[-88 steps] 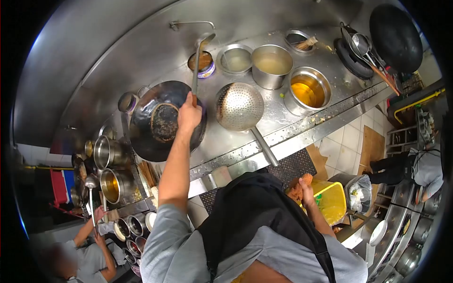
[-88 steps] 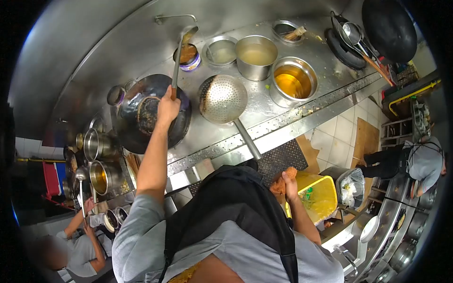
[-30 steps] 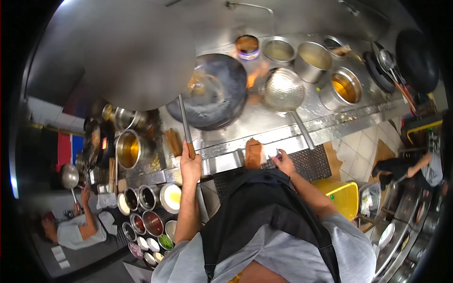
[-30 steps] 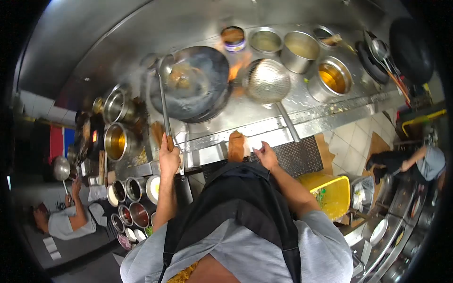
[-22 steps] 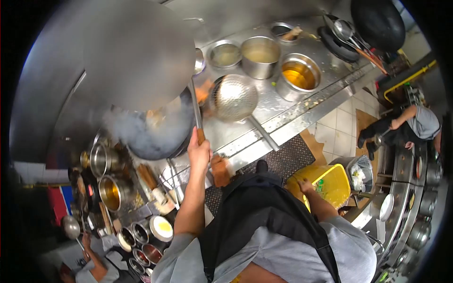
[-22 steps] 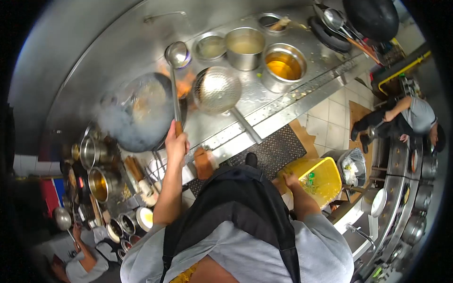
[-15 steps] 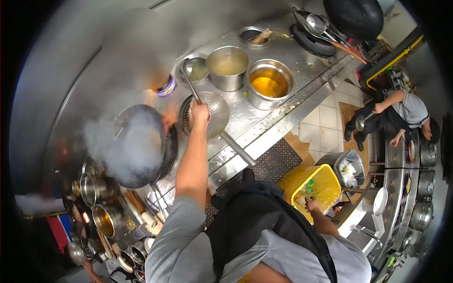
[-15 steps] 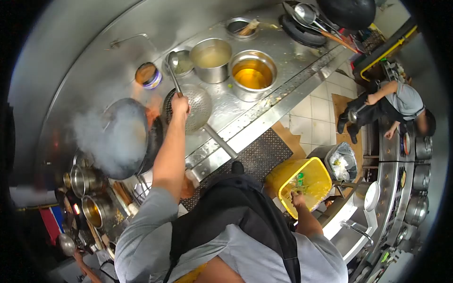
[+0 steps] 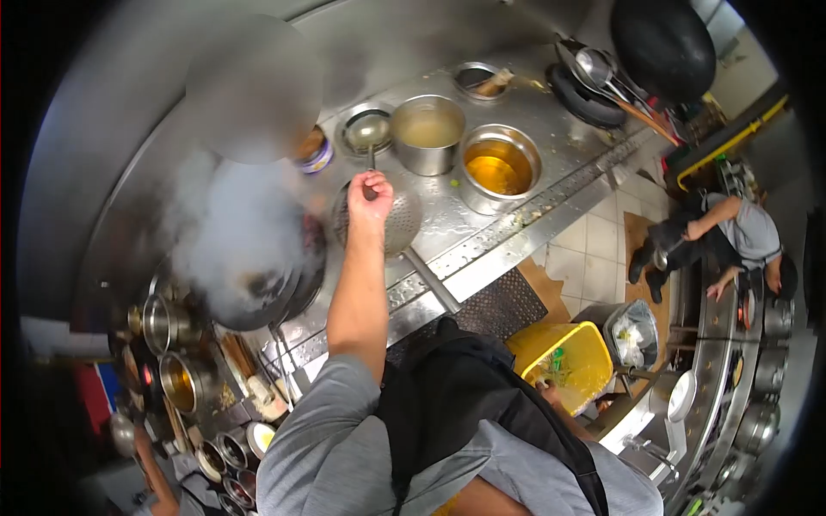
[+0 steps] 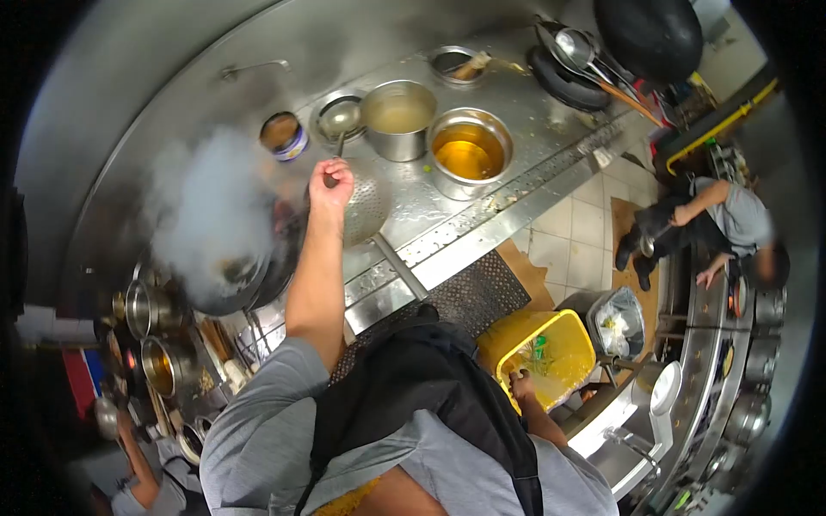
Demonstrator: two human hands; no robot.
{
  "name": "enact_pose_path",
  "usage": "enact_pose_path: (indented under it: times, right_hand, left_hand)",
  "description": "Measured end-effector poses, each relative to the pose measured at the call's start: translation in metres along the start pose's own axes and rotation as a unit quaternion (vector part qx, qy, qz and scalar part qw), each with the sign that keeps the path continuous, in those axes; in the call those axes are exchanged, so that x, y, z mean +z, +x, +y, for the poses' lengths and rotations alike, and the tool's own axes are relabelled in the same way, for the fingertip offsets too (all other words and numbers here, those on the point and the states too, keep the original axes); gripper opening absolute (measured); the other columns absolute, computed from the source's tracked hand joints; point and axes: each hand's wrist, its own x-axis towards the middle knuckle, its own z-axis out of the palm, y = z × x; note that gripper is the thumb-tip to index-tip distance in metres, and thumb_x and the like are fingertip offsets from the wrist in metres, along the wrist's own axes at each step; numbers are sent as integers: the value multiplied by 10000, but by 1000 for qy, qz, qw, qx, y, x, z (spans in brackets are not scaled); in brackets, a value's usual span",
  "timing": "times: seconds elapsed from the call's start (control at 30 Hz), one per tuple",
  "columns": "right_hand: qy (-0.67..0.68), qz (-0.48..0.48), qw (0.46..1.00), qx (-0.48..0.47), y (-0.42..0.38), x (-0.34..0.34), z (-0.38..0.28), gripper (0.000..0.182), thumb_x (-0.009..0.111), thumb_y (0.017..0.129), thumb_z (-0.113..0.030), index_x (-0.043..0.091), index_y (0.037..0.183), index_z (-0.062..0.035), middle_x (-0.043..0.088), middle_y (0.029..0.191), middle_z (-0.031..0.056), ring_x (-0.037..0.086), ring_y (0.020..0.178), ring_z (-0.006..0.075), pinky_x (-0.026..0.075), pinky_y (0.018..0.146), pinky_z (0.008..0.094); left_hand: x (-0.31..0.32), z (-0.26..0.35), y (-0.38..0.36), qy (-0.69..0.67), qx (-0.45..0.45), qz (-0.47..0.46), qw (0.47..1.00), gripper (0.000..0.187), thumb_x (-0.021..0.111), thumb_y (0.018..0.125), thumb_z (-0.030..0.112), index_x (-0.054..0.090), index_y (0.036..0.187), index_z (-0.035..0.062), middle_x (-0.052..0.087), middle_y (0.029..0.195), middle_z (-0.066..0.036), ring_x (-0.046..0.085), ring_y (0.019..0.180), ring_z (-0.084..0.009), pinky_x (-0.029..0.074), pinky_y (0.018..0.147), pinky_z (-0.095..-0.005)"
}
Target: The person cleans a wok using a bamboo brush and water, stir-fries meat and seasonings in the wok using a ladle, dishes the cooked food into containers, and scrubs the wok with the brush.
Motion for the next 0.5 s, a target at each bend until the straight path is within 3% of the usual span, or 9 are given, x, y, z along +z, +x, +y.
enact_pose_path:
  times: [0.03, 0.07, 0.17, 0.27, 0.37, 0.4, 0.5]
  right_hand:
    - [-20, 29, 998, -58, 8, 6, -5, 521, 608, 951, -250, 441, 1370, 10, 610, 760, 111, 554, 544, 212, 498, 540, 344]
    - [-33, 20, 997, -67, 14, 11, -13, 521, 608, 951, -250, 441, 1370, 10, 610, 760, 111, 554, 544, 212, 498, 540, 344]
    - [-70, 57, 955, -284, 30, 34, -60, 315, 629, 919, -203, 606, 1161, -3, 655, 774, 146, 624, 642, 248, 525, 646, 376]
    - [-62, 65, 871, -483, -9, 85, -155, 219, 639, 905, -169, 652, 1074, -31, 681, 806, 156, 668, 717, 265, 524, 682, 367]
    - [-95, -21, 817, -568, -104, 149, -261, 223, 636, 906, -159, 653, 1081, -23, 682, 809, 154, 664, 711, 274, 520, 669, 358]
    - [-93, -90, 819, -559, -125, 177, -285, 233, 636, 904, -156, 652, 1093, -22, 682, 820, 154, 667, 731, 273, 521, 681, 363]
    - [-57, -151, 658, -736, -204, 267, -345, 185, 625, 898, -116, 682, 1057, -41, 662, 944, 160, 643, 854, 321, 515, 770, 381]
  left_hand:
    - [1, 5, -19, 3, -18, -18, 1000, 69, 502, 844, 61, 467, 784, 61, 482, 699, 2, 508, 559, -102, 407, 502, -254]
    - [2, 9, -39, 6, -34, -36, 999, 62, 504, 847, 61, 470, 795, 59, 485, 706, 1, 509, 561, -102, 407, 501, -253]
    - [16, 20, -112, -12, -46, -59, 997, 34, 505, 861, 60, 484, 872, 36, 504, 743, -6, 515, 570, -101, 403, 488, -250]
    - [35, 37, -188, -5, -57, -64, 996, 63, 499, 883, 67, 491, 921, 18, 508, 758, -11, 513, 568, -101, 407, 485, -248]
    - [45, 51, -267, 21, -49, -48, 997, 62, 501, 902, 75, 495, 934, 22, 497, 759, -10, 510, 567, -97, 399, 465, -248]
    - [46, 57, -291, 40, -47, -40, 997, 68, 504, 909, 79, 499, 947, 22, 494, 761, -8, 507, 565, -93, 394, 455, -249]
    - [55, 70, -370, 109, 4, 21, 994, 132, 526, 923, 97, 544, 1033, 25, 492, 770, 0, 478, 540, -68, 367, 427, -231]
